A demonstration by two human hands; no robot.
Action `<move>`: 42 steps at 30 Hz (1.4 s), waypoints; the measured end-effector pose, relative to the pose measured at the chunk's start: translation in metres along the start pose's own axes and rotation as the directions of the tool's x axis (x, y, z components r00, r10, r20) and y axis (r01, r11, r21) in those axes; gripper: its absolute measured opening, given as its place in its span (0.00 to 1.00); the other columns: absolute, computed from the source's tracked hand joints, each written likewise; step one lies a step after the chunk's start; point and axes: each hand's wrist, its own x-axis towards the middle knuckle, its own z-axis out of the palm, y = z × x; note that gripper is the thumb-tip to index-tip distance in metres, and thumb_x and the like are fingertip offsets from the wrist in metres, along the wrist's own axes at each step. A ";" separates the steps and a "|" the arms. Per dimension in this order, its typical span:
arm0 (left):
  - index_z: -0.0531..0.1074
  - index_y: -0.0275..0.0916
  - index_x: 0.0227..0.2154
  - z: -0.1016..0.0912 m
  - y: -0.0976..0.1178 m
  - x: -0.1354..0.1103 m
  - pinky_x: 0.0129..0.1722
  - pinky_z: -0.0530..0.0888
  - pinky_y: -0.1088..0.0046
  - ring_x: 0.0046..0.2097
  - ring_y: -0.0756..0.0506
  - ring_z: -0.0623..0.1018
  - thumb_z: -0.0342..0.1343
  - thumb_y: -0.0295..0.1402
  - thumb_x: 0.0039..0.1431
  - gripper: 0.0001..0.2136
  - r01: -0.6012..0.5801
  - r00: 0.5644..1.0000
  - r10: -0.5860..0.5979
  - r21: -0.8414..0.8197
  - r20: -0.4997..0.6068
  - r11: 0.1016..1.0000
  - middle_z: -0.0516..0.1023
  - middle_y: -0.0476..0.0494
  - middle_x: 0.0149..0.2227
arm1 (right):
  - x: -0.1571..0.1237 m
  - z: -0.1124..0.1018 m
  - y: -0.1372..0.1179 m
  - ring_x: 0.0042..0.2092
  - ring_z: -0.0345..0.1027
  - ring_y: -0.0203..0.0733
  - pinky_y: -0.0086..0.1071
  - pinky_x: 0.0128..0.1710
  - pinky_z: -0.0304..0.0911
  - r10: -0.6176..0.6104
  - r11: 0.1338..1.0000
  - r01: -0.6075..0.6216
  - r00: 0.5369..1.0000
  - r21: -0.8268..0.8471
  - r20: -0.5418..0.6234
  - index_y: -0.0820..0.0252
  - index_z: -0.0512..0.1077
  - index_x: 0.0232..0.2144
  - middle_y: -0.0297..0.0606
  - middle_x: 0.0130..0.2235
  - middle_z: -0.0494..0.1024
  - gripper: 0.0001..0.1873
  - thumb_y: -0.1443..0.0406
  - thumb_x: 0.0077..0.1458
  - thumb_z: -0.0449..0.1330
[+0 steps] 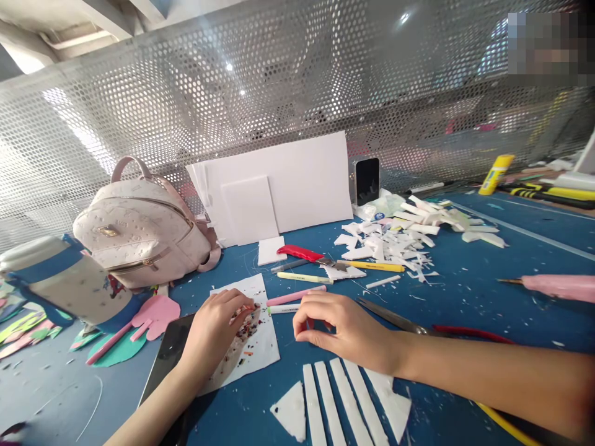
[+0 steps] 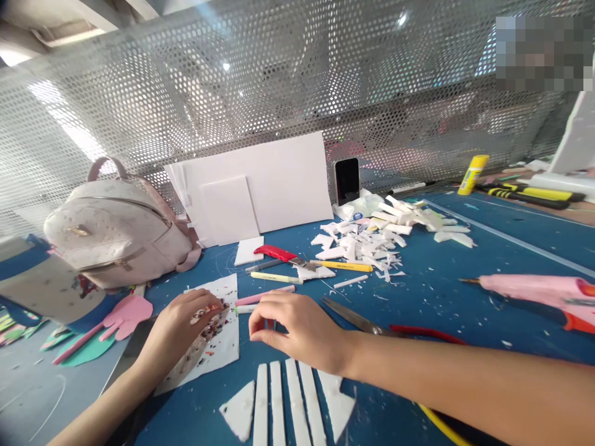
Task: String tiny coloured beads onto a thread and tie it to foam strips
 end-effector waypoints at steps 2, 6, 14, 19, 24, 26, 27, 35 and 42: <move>0.76 0.42 0.34 0.000 0.001 0.001 0.39 0.71 0.65 0.39 0.41 0.77 0.52 0.27 0.61 0.08 -0.010 1.000 0.010 0.023 0.009 1.000 0.80 0.45 0.37 | 0.000 0.000 -0.001 0.41 0.68 0.37 0.33 0.43 0.64 0.001 1.000 -0.001 1.000 0.003 0.005 0.58 0.72 0.33 0.33 0.34 0.76 0.03 0.67 0.61 0.61; 0.76 0.42 0.35 -0.001 0.003 0.002 0.39 0.71 0.64 0.39 0.41 0.77 0.52 0.27 0.62 0.08 -0.024 1.000 0.023 0.066 0.014 0.998 0.80 0.45 0.37 | 0.000 -0.001 -0.002 0.41 0.68 0.38 0.33 0.43 0.64 -0.001 1.000 0.001 1.000 0.003 -0.003 0.58 0.72 0.32 0.33 0.33 0.76 0.04 0.67 0.61 0.61; 0.76 0.42 0.35 -0.001 0.003 0.004 0.39 0.70 0.64 0.39 0.40 0.76 0.52 0.28 0.63 0.07 -0.040 0.999 0.037 0.090 0.035 0.995 0.79 0.45 0.37 | 0.001 -0.001 -0.002 0.40 0.67 0.38 0.34 0.43 0.65 0.005 1.000 -0.004 1.000 -0.008 0.009 0.58 0.72 0.32 0.33 0.33 0.76 0.03 0.67 0.61 0.61; 0.74 0.41 0.34 0.000 0.004 0.004 0.39 0.69 0.65 0.38 0.42 0.76 0.49 0.26 0.64 0.08 -0.072 0.997 0.067 0.105 0.045 0.992 0.77 0.45 0.36 | 0.001 -0.001 -0.004 0.39 0.67 0.37 0.33 0.44 0.64 0.003 1.000 -0.003 1.000 0.005 0.000 0.58 0.72 0.32 0.33 0.33 0.76 0.03 0.68 0.60 0.61; 0.71 0.41 0.34 -0.001 0.003 0.005 0.40 0.69 0.64 0.38 0.42 0.75 0.47 0.26 0.64 0.08 -0.080 0.997 0.078 0.106 0.021 0.991 0.75 0.45 0.37 | 0.002 -0.002 -0.005 0.39 0.67 0.38 0.34 0.43 0.65 0.005 1.000 -0.005 1.000 0.003 -0.005 0.58 0.72 0.32 0.34 0.32 0.75 0.04 0.67 0.61 0.60; 0.70 0.41 0.33 -0.004 0.002 0.006 0.41 0.70 0.64 0.39 0.42 0.76 0.48 0.26 0.64 0.07 -0.049 0.998 0.050 0.032 -0.025 0.998 0.75 0.45 0.39 | 0.001 -0.002 -0.004 0.38 0.67 0.38 0.34 0.42 0.65 0.006 1.000 -0.006 1.000 0.000 -0.006 0.58 0.72 0.32 0.35 0.33 0.75 0.05 0.67 0.61 0.60; 0.69 0.42 0.33 -0.005 0.001 0.006 0.41 0.70 0.65 0.39 0.43 0.76 0.48 0.27 0.64 0.07 -0.031 0.998 0.029 -0.039 -0.052 0.999 0.75 0.45 0.39 | 0.001 -0.002 -0.004 0.38 0.67 0.38 0.34 0.41 0.65 0.005 1.000 -0.005 1.000 -0.001 -0.008 0.58 0.72 0.32 0.35 0.32 0.75 0.05 0.67 0.62 0.60; 0.76 0.35 0.30 -0.007 0.018 0.004 0.33 0.73 0.78 0.32 0.50 0.77 0.61 0.35 0.57 0.07 0.325 0.919 -0.327 -0.889 0.218 0.322 0.79 0.46 0.29 | 0.001 -0.001 -0.001 0.39 0.67 0.38 0.32 0.38 0.64 0.051 0.999 -0.051 0.999 0.007 -0.009 0.58 0.73 0.32 0.34 0.32 0.74 0.05 0.66 0.62 0.60; 0.77 0.31 0.28 0.009 0.027 -0.001 0.33 0.77 0.87 0.28 0.56 0.79 0.72 0.31 0.45 0.11 0.452 0.792 -0.271 -0.824 0.547 -0.341 0.81 0.46 0.29 | 0.001 0.000 0.000 0.39 0.68 0.36 0.30 0.39 0.63 0.068 0.997 -0.067 0.997 0.033 -0.024 0.58 0.73 0.32 0.32 0.33 0.75 0.03 0.68 0.60 0.61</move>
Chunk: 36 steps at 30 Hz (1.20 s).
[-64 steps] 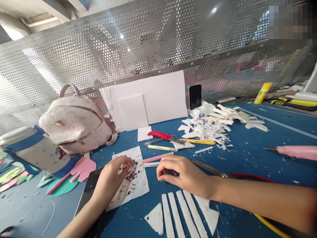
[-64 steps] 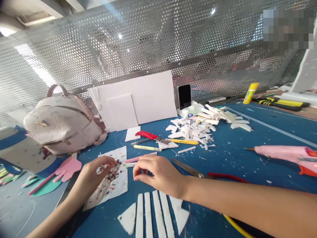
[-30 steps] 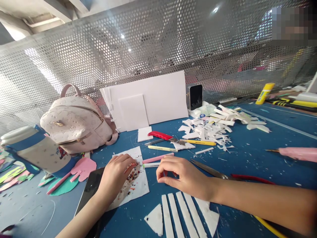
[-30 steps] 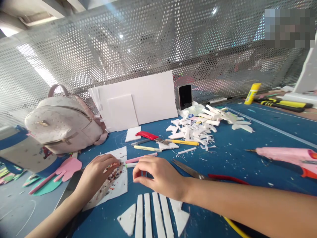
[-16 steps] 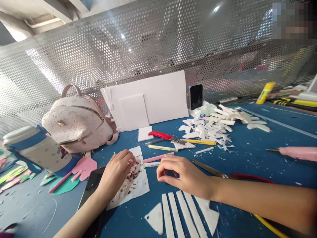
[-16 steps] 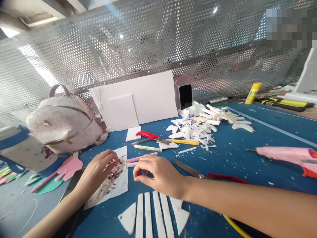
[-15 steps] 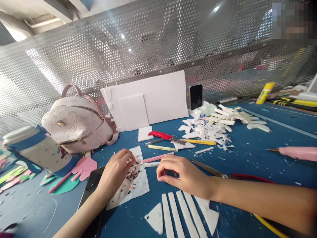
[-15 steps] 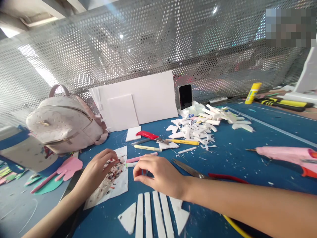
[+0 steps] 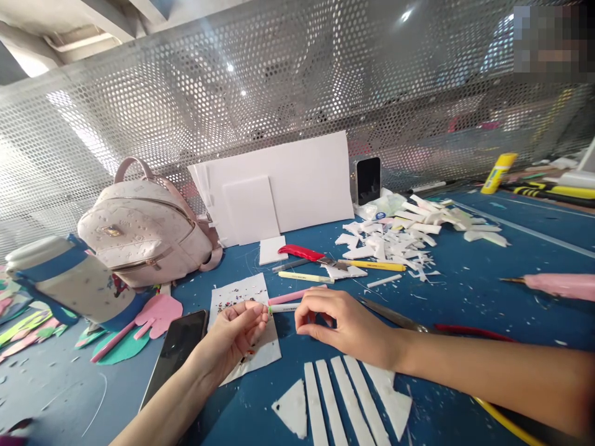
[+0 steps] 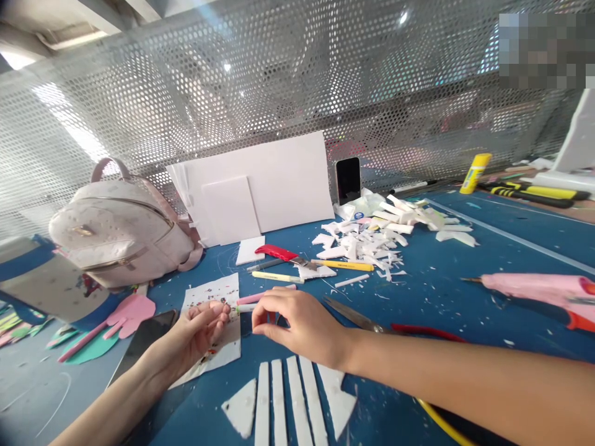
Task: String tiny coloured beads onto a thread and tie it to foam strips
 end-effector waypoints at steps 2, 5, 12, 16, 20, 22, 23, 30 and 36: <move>0.77 0.32 0.27 -0.001 -0.002 0.000 0.34 0.77 0.87 0.29 0.56 0.80 0.72 0.30 0.46 0.10 0.009 1.000 -0.009 -0.033 -0.002 0.999 0.81 0.46 0.29 | 0.000 0.000 0.000 0.39 0.68 0.37 0.30 0.39 0.62 0.004 1.000 -0.004 1.000 0.000 0.000 0.58 0.73 0.32 0.32 0.33 0.75 0.03 0.68 0.60 0.61; 0.77 0.33 0.27 0.000 -0.003 -0.001 0.36 0.77 0.88 0.30 0.56 0.80 0.71 0.30 0.46 0.09 0.003 1.000 -0.004 -0.055 -0.009 0.998 0.81 0.47 0.28 | 0.001 0.000 0.000 0.39 0.68 0.36 0.30 0.38 0.62 0.013 1.000 -0.013 1.000 -0.008 0.003 0.58 0.73 0.32 0.32 0.33 0.75 0.03 0.68 0.60 0.61; 0.78 0.34 0.30 0.005 0.002 -0.006 0.35 0.77 0.85 0.29 0.54 0.79 0.72 0.29 0.45 0.11 -0.067 0.998 0.068 0.053 -0.017 0.996 0.81 0.47 0.29 | 0.001 0.000 0.001 0.38 0.67 0.36 0.29 0.37 0.61 0.034 0.999 -0.034 0.999 -0.002 0.000 0.58 0.73 0.32 0.32 0.33 0.75 0.03 0.68 0.59 0.62; 0.79 0.33 0.32 0.006 0.008 -0.009 0.34 0.75 0.84 0.29 0.54 0.78 0.71 0.30 0.47 0.10 -0.121 0.992 0.126 0.163 -0.024 0.979 0.81 0.46 0.29 | 0.001 0.000 0.000 0.36 0.65 0.34 0.28 0.36 0.60 0.039 0.999 -0.039 0.999 0.017 -0.010 0.58 0.73 0.32 0.31 0.33 0.74 0.03 0.69 0.59 0.63; 0.80 0.31 0.33 0.003 0.008 -0.010 0.38 0.76 0.83 0.32 0.53 0.79 0.68 0.26 0.51 0.07 -0.072 0.997 0.074 0.079 -0.027 0.994 0.82 0.44 0.31 | 0.002 0.000 0.000 0.35 0.65 0.33 0.28 0.35 0.60 0.043 0.999 -0.043 0.999 0.030 -0.008 0.58 0.73 0.32 0.30 0.33 0.74 0.03 0.69 0.59 0.63; 0.80 0.30 0.36 0.001 0.007 -0.009 0.41 0.77 0.82 0.35 0.51 0.81 0.65 0.25 0.54 0.06 -0.030 0.999 0.030 0.004 -0.028 1.000 0.83 0.41 0.33 | 0.002 0.000 0.000 0.35 0.65 0.33 0.28 0.35 0.60 0.039 0.998 -0.039 0.999 0.039 -0.008 0.58 0.73 0.32 0.30 0.33 0.74 0.03 0.69 0.59 0.62; 0.80 0.29 0.37 0.001 0.007 -0.009 0.43 0.77 0.81 0.37 0.50 0.82 0.64 0.24 0.56 0.06 -0.016 0.999 0.015 -0.021 -0.030 1.000 0.84 0.40 0.35 | 0.002 0.000 0.000 0.35 0.65 0.33 0.28 0.35 0.60 0.037 0.999 -0.037 0.999 0.040 -0.008 0.58 0.73 0.32 0.30 0.33 0.74 0.03 0.69 0.59 0.62; 0.78 0.25 0.44 0.011 0.006 -0.014 0.52 0.75 0.73 0.52 0.42 0.79 0.53 0.26 0.65 0.11 0.073 0.997 -0.067 -0.152 0.041 0.986 0.80 0.30 0.49 | 0.002 0.000 0.000 0.35 0.65 0.32 0.27 0.34 0.59 0.048 0.998 -0.047 0.998 0.030 -0.031 0.58 0.72 0.32 0.30 0.34 0.73 0.03 0.69 0.59 0.62; 0.70 0.22 0.55 0.023 -0.004 -0.021 0.63 0.63 0.64 0.61 0.37 0.69 0.42 0.37 0.71 0.22 0.172 0.967 -0.099 -0.320 0.233 0.932 0.73 0.26 0.57 | 0.001 -0.001 0.001 0.36 0.65 0.33 0.27 0.34 0.60 0.038 0.999 -0.037 0.999 0.017 -0.033 0.58 0.71 0.33 0.31 0.34 0.73 0.02 0.68 0.60 0.61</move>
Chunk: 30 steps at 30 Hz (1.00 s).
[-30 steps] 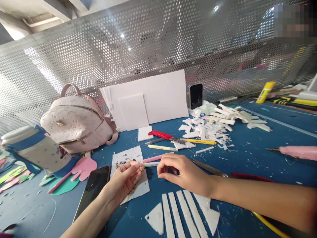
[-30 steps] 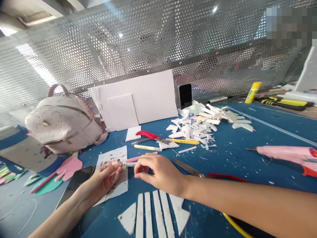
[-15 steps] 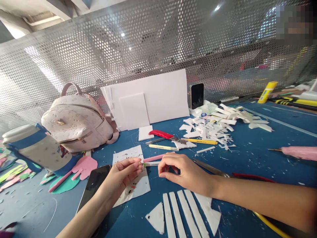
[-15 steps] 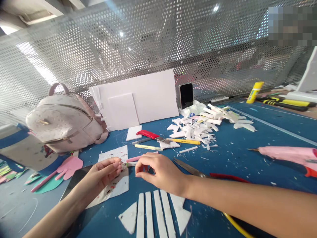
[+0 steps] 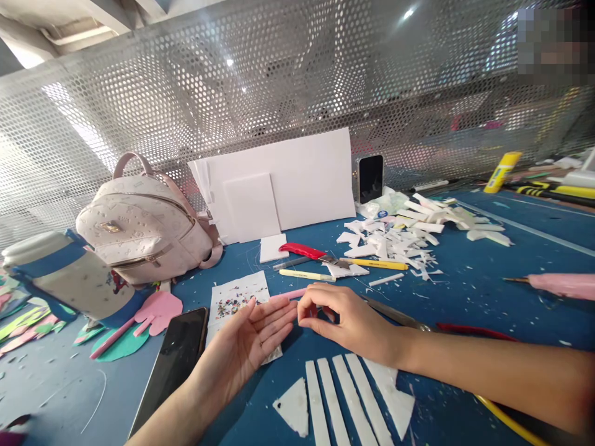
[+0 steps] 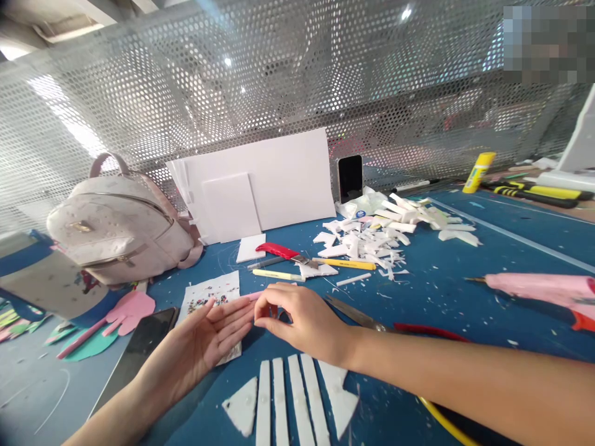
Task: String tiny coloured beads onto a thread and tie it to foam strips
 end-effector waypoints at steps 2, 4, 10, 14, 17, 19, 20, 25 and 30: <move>0.69 0.20 0.55 0.001 -0.006 0.000 0.65 0.60 0.63 0.62 0.36 0.69 0.41 0.38 0.71 0.24 0.006 0.999 -0.003 -0.051 0.041 0.999 0.72 0.25 0.58 | 0.000 0.000 0.000 0.37 0.65 0.34 0.28 0.36 0.60 -0.024 1.000 0.024 1.000 -0.015 0.004 0.58 0.71 0.34 0.31 0.35 0.73 0.02 0.67 0.61 0.60; 0.70 0.19 0.54 0.002 -0.012 -0.001 0.65 0.59 0.62 0.62 0.36 0.68 0.41 0.39 0.71 0.25 0.005 0.998 0.001 -0.095 0.064 0.995 0.72 0.25 0.58 | -0.001 -0.001 -0.001 0.38 0.65 0.34 0.29 0.39 0.61 -0.062 0.997 0.062 0.998 -0.034 0.008 0.59 0.71 0.34 0.32 0.35 0.73 0.02 0.68 0.61 0.60; 0.68 0.19 0.55 0.004 -0.025 -0.003 0.66 0.55 0.61 0.65 0.35 0.64 0.38 0.42 0.71 0.28 0.019 0.991 0.005 -0.184 0.132 0.983 0.72 0.25 0.58 | -0.002 0.000 0.000 0.43 0.66 0.37 0.31 0.45 0.61 -0.187 0.975 0.194 0.980 -0.110 0.063 0.59 0.69 0.35 0.33 0.37 0.74 0.02 0.69 0.61 0.59; 0.65 0.19 0.58 0.006 -0.027 -0.005 0.67 0.53 0.62 0.66 0.35 0.61 0.38 0.44 0.70 0.30 0.036 0.985 -0.001 -0.199 0.172 0.979 0.71 0.25 0.58 | -0.002 0.001 0.001 0.41 0.67 0.36 0.31 0.46 0.61 -0.218 0.963 0.228 0.972 -0.144 0.084 0.59 0.69 0.35 0.33 0.36 0.73 0.02 0.69 0.62 0.58; 0.65 0.19 0.58 0.006 -0.027 -0.006 0.67 0.52 0.62 0.66 0.35 0.60 0.38 0.45 0.70 0.30 0.038 0.983 0.002 -0.210 0.186 0.977 0.70 0.25 0.59 | -0.003 0.001 0.001 0.39 0.67 0.35 0.30 0.44 0.62 -0.221 0.957 0.233 0.972 -0.173 0.084 0.59 0.68 0.35 0.33 0.36 0.73 0.02 0.69 0.62 0.57; 0.64 0.20 0.59 0.006 -0.027 -0.006 0.67 0.52 0.62 0.66 0.35 0.60 0.38 0.45 0.70 0.31 0.033 0.981 0.010 -0.216 0.195 0.976 0.69 0.25 0.60 | -0.003 0.000 0.000 0.38 0.67 0.35 0.30 0.42 0.62 -0.224 0.953 0.236 0.971 -0.188 0.083 0.59 0.68 0.35 0.33 0.35 0.73 0.03 0.69 0.62 0.57; 0.64 0.20 0.59 0.006 -0.027 -0.007 0.67 0.52 0.62 0.66 0.36 0.61 0.37 0.46 0.70 0.31 0.029 0.980 0.015 -0.218 0.197 0.976 0.69 0.26 0.60 | -0.003 0.000 0.000 0.38 0.67 0.35 0.30 0.42 0.62 -0.224 0.952 0.236 0.971 -0.193 0.083 0.59 0.68 0.34 0.33 0.35 0.73 0.03 0.69 0.62 0.56; 0.65 0.22 0.58 0.006 -0.027 -0.007 0.67 0.52 0.62 0.66 0.36 0.61 0.37 0.45 0.70 0.30 0.016 0.981 0.025 -0.209 0.191 0.978 0.69 0.27 0.60 | -0.003 0.000 -0.003 0.37 0.67 0.36 0.32 0.41 0.63 -0.202 0.955 0.216 0.976 -0.204 0.085 0.58 0.67 0.33 0.33 0.34 0.73 0.04 0.69 0.62 0.55; 0.66 0.23 0.58 0.007 -0.028 -0.007 0.67 0.53 0.63 0.66 0.37 0.61 0.37 0.44 0.70 0.29 0.015 0.981 0.022 -0.189 0.190 0.982 0.70 0.28 0.60 | -0.002 0.000 -0.003 0.37 0.67 0.38 0.33 0.40 0.63 -0.201 0.956 0.214 0.976 -0.199 0.083 0.57 0.67 0.32 0.33 0.32 0.73 0.05 0.68 0.62 0.54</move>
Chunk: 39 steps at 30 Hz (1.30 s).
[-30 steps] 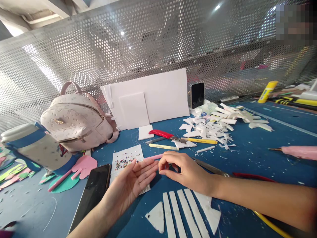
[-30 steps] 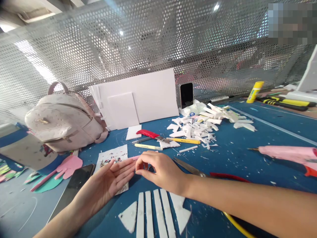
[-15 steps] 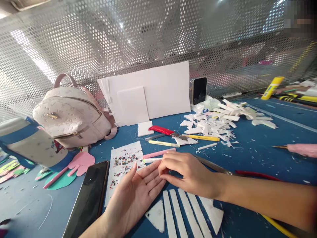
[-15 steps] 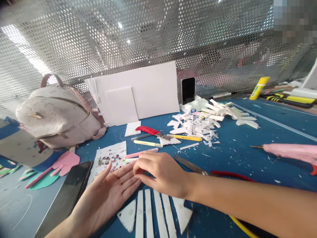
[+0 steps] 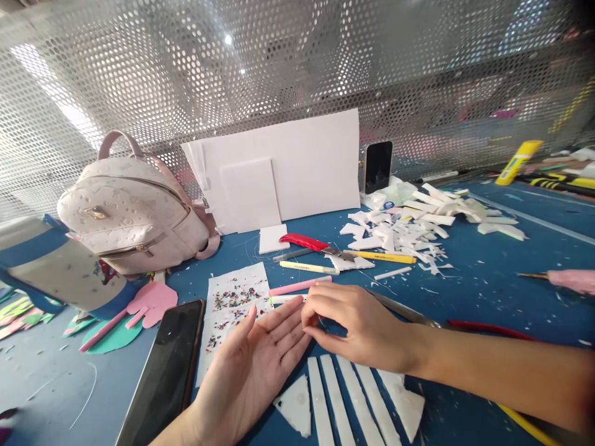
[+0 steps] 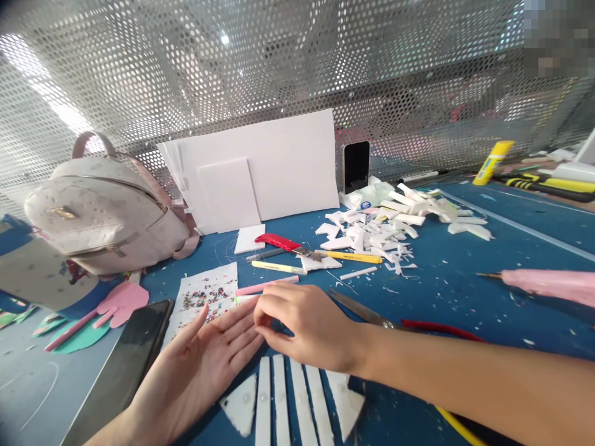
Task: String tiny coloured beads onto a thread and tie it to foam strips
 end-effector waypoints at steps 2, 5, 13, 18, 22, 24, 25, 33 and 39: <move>0.66 0.23 0.58 0.000 0.000 0.000 0.67 0.53 0.63 0.66 0.37 0.61 0.37 0.44 0.70 0.29 -0.002 1.000 0.002 0.002 -0.002 1.000 0.70 0.28 0.60 | 0.000 0.000 0.000 0.37 0.67 0.38 0.33 0.40 0.63 0.002 1.000 -0.002 1.000 0.000 -0.004 0.57 0.66 0.32 0.33 0.32 0.73 0.05 0.69 0.61 0.54; 0.67 0.23 0.57 -0.001 0.000 0.001 0.67 0.53 0.63 0.66 0.37 0.61 0.37 0.44 0.70 0.29 -0.005 1.000 0.005 0.008 -0.007 1.000 0.70 0.28 0.60 | 0.000 0.001 0.001 0.36 0.67 0.37 0.33 0.40 0.63 0.006 1.000 -0.006 1.000 0.000 -0.009 0.57 0.65 0.31 0.33 0.32 0.72 0.06 0.69 0.61 0.54; 0.65 0.23 0.58 0.000 0.001 0.000 0.66 0.55 0.62 0.66 0.36 0.60 0.38 0.44 0.69 0.29 -0.014 0.999 0.014 0.007 -0.030 1.000 0.69 0.27 0.60 | 0.000 0.002 0.000 0.36 0.66 0.37 0.34 0.44 0.64 -0.013 1.000 0.013 1.000 0.027 -0.018 0.57 0.66 0.32 0.33 0.32 0.72 0.05 0.70 0.61 0.55; 0.67 0.24 0.57 0.002 0.000 0.000 0.67 0.54 0.62 0.67 0.37 0.59 0.40 0.44 0.69 0.28 -0.006 0.999 0.008 0.043 -0.045 0.999 0.69 0.29 0.60 | -0.001 0.003 0.001 0.37 0.67 0.37 0.33 0.43 0.64 0.013 0.999 -0.012 1.000 0.030 -0.016 0.57 0.65 0.32 0.34 0.33 0.72 0.05 0.70 0.61 0.55; 0.67 0.25 0.57 0.002 -0.001 0.000 0.67 0.54 0.63 0.67 0.37 0.60 0.39 0.44 0.69 0.28 -0.006 0.999 0.007 0.035 -0.037 0.999 0.70 0.30 0.60 | -0.001 0.003 0.001 0.37 0.68 0.38 0.34 0.42 0.64 0.015 1.000 -0.014 1.000 0.024 -0.018 0.57 0.65 0.32 0.34 0.33 0.72 0.05 0.69 0.61 0.54; 0.68 0.25 0.57 0.002 -0.001 0.000 0.67 0.54 0.63 0.67 0.37 0.60 0.40 0.45 0.69 0.27 -0.007 0.999 0.008 0.037 -0.033 0.999 0.70 0.30 0.60 | -0.001 0.003 0.001 0.37 0.68 0.38 0.34 0.42 0.64 0.007 1.000 -0.006 1.000 0.019 -0.012 0.56 0.66 0.32 0.34 0.32 0.72 0.05 0.69 0.61 0.54; 0.68 0.26 0.57 0.002 -0.001 0.000 0.67 0.53 0.63 0.67 0.37 0.60 0.40 0.45 0.69 0.27 -0.007 0.999 0.008 0.036 -0.032 0.999 0.71 0.31 0.59 | -0.001 0.003 0.001 0.37 0.67 0.38 0.34 0.43 0.64 0.004 1.000 -0.004 1.000 0.016 -0.011 0.57 0.65 0.32 0.33 0.32 0.72 0.05 0.69 0.61 0.54; 0.70 0.26 0.55 0.004 -0.002 0.001 0.67 0.50 0.64 0.67 0.38 0.60 0.38 0.44 0.69 0.27 -0.005 1.000 0.005 0.022 0.018 1.000 0.71 0.31 0.59 | 0.000 0.003 0.001 0.38 0.68 0.38 0.34 0.44 0.63 -0.003 1.000 0.003 1.000 -0.003 -0.004 0.57 0.66 0.31 0.33 0.32 0.72 0.05 0.70 0.60 0.55; 0.70 0.30 0.55 0.009 -0.003 -0.001 0.67 0.50 0.63 0.67 0.38 0.59 0.43 0.44 0.68 0.25 -0.012 1.000 0.012 0.084 0.002 0.996 0.70 0.33 0.60 | -0.001 0.004 -0.001 0.42 0.68 0.40 0.35 0.44 0.63 0.050 0.997 -0.049 0.999 0.054 -0.012 0.56 0.68 0.31 0.34 0.35 0.75 0.05 0.70 0.58 0.57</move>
